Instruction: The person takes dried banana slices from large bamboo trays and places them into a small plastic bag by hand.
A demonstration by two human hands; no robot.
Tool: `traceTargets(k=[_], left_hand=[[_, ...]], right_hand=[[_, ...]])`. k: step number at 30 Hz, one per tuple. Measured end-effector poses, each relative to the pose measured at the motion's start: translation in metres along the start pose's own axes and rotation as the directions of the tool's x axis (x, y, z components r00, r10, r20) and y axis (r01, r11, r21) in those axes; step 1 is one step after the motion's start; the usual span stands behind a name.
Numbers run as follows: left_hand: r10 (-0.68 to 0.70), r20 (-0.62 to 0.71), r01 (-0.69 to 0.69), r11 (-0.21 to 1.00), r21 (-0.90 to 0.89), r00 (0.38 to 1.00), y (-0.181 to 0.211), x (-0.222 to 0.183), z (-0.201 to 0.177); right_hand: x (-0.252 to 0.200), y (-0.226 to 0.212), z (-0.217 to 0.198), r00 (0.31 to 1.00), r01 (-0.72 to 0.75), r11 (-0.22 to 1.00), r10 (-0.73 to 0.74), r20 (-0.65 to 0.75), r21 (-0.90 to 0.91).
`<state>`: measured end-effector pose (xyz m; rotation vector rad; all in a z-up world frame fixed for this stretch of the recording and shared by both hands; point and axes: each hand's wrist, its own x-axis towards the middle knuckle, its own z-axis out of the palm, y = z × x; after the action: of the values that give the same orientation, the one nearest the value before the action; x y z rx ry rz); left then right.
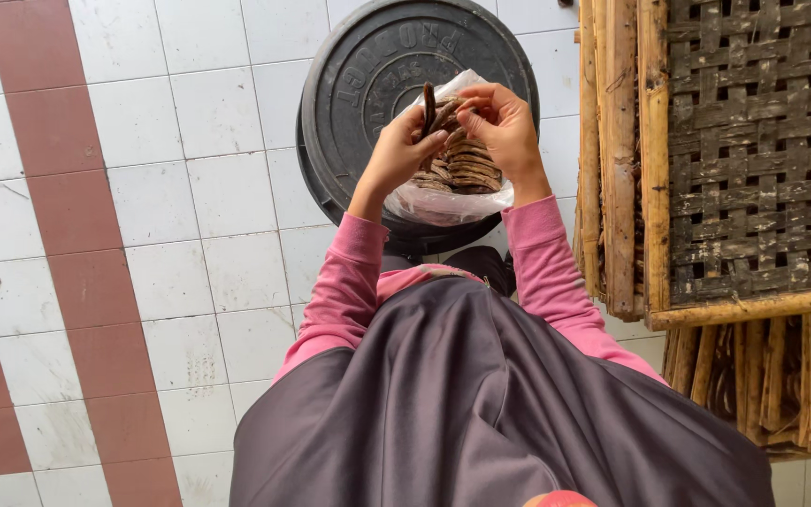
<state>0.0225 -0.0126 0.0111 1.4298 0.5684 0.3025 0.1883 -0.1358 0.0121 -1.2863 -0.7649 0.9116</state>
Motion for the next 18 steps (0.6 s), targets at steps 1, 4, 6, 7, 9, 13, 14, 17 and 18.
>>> traceTargets(k=[1, 4, 6, 7, 9, 13, 14, 17, 18], left_hand=[[-0.014, -0.012, 0.015, 0.998, 0.065, 1.0, 0.003, 0.0, -0.002], [-0.008, -0.019, 0.011, 0.983, 0.182, 1.0, 0.009, -0.003, -0.01], [0.012, -0.009, -0.009, 0.978, 0.21, 1.0, 0.012, -0.004, -0.011], [0.018, -0.003, -0.017, 0.977, 0.21, 1.0, 0.012, -0.005, -0.012], [0.032, -0.037, -0.025, 0.98, 0.196, 0.999, 0.011, -0.005, -0.012], [0.198, -0.354, -0.111, 0.962, 0.251, 0.914, 0.003, 0.0, -0.015], [0.275, -0.457, -0.146, 0.943, 0.298, 0.846, 0.0, 0.001, -0.016], [0.435, -0.484, -0.049, 0.78, 0.624, 0.759, -0.012, -0.002, -0.026], [0.425, -0.446, -0.029, 0.749, 0.662, 0.788, -0.016, -0.002, -0.027]], right_hand=[[-0.002, 0.001, -0.001, 1.0, 0.006, 0.999, -0.006, 0.002, -0.046], [-0.005, 0.005, -0.002, 1.0, 0.008, 0.998, -0.008, 0.002, -0.062], [-0.004, 0.009, -0.003, 1.0, 0.005, 1.0, -0.005, 0.026, 0.006], [-0.003, 0.011, -0.003, 0.999, 0.004, 0.999, -0.005, 0.04, 0.04], [-0.001, 0.017, -0.003, 1.0, -0.02, 1.0, 0.02, 0.02, 0.008], [0.002, 0.04, -0.004, 0.971, -0.109, 0.994, 0.111, -0.21, 0.022], [0.004, 0.047, -0.004, 0.957, -0.14, 0.99, 0.137, -0.255, 0.008], [0.006, 0.073, 0.002, 0.91, -0.239, 0.971, 0.225, -0.35, 0.002], [0.007, 0.082, 0.008, 0.897, -0.273, 0.962, 0.263, -0.355, 0.022]])
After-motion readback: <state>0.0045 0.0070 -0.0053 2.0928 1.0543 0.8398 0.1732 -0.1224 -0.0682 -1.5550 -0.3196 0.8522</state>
